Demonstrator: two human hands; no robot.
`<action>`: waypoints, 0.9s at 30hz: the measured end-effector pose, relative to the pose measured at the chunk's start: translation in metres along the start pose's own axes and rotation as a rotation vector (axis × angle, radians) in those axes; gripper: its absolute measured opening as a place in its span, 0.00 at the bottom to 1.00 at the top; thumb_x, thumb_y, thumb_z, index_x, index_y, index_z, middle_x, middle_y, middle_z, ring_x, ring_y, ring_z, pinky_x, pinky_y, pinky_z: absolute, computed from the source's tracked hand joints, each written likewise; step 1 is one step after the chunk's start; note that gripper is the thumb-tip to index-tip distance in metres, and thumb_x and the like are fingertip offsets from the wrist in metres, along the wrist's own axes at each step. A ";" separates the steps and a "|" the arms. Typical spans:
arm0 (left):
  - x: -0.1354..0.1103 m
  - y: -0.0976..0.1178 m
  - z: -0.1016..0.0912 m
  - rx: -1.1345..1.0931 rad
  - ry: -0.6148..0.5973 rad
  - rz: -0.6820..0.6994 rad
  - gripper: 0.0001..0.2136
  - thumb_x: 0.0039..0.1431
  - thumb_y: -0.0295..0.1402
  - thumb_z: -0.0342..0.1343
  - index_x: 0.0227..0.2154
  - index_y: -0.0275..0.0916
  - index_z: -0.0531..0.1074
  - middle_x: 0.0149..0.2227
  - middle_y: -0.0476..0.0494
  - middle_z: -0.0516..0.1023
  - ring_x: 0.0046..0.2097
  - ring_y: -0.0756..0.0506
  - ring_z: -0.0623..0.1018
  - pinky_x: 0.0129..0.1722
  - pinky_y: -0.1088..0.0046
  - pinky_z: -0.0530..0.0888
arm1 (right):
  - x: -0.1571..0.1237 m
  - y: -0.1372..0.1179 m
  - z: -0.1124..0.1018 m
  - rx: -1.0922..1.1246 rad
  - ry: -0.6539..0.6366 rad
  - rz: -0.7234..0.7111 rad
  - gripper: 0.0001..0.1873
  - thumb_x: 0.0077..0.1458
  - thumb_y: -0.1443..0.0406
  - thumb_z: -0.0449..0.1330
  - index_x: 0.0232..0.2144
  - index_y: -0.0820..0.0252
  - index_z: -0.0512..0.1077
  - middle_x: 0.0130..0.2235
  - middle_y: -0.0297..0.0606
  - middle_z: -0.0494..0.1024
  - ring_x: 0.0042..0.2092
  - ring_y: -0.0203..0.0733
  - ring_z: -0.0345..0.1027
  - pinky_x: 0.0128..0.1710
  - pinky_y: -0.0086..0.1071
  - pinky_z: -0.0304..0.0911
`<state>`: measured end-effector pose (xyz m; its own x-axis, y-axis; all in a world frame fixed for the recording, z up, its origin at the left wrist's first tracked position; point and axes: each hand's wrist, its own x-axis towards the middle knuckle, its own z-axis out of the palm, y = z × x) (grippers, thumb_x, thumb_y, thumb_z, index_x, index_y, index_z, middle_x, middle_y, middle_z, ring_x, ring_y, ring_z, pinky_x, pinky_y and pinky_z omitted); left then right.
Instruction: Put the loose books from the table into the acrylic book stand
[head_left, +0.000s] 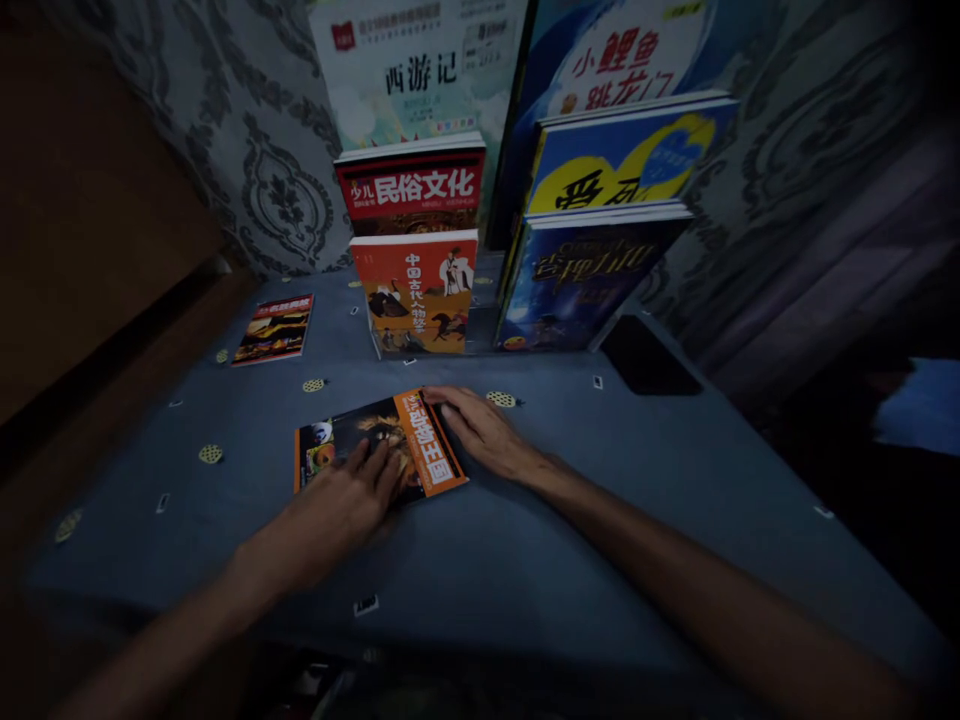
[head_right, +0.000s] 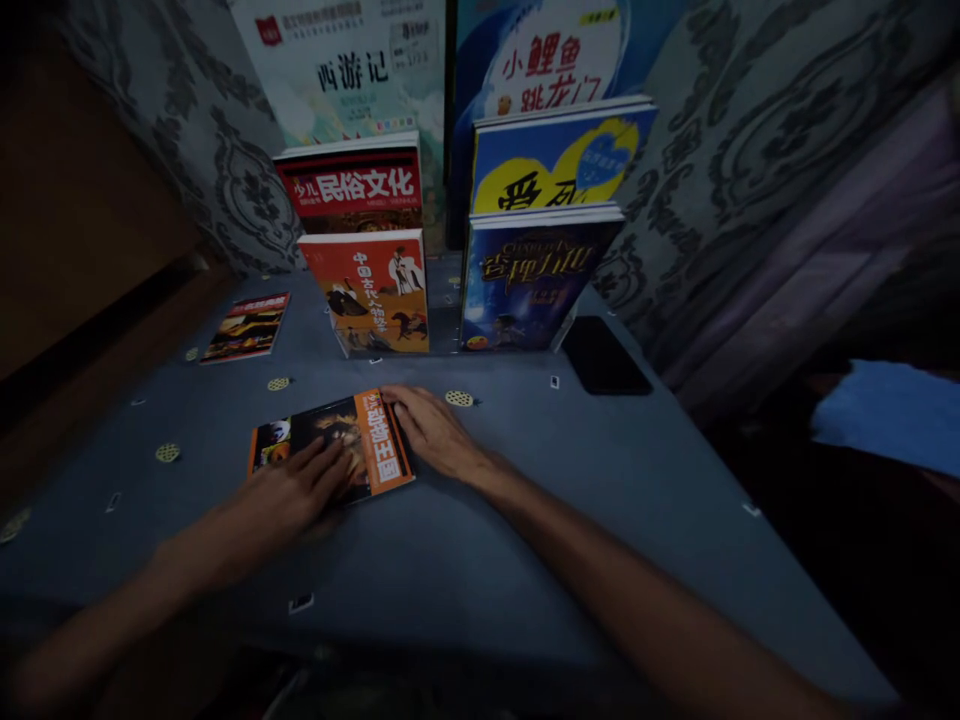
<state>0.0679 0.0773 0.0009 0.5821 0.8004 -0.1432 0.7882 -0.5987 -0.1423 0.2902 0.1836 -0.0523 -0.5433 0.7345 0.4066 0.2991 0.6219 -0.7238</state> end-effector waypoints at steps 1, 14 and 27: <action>0.000 -0.002 -0.003 -0.003 0.001 0.011 0.22 0.68 0.33 0.44 0.63 0.34 0.58 0.63 0.29 0.65 0.63 0.33 0.68 0.54 0.55 0.72 | 0.000 0.000 0.000 0.015 0.001 0.005 0.19 0.66 0.64 0.45 0.56 0.54 0.66 0.53 0.43 0.76 0.55 0.45 0.69 0.58 0.48 0.62; 0.019 0.017 -0.030 -0.062 -0.062 -0.123 0.16 0.65 0.22 0.43 0.51 0.38 0.68 0.45 0.35 0.77 0.41 0.41 0.79 0.37 0.67 0.75 | 0.008 -0.003 -0.012 0.062 0.135 0.225 0.18 0.63 0.60 0.50 0.51 0.59 0.71 0.38 0.40 0.80 0.37 0.42 0.76 0.38 0.35 0.68; 0.006 -0.037 -0.024 -0.074 -0.136 -0.472 0.14 0.68 0.42 0.47 0.47 0.39 0.68 0.44 0.38 0.78 0.42 0.38 0.80 0.35 0.67 0.72 | 0.006 -0.022 -0.022 -0.025 -0.087 0.427 0.15 0.62 0.63 0.50 0.49 0.59 0.69 0.21 0.29 0.73 0.20 0.37 0.69 0.23 0.29 0.62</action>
<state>0.0475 0.1053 0.0291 0.1309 0.9695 -0.2074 0.9744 -0.1644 -0.1536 0.2975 0.1802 -0.0214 -0.4305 0.9023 0.0239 0.5300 0.2741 -0.8025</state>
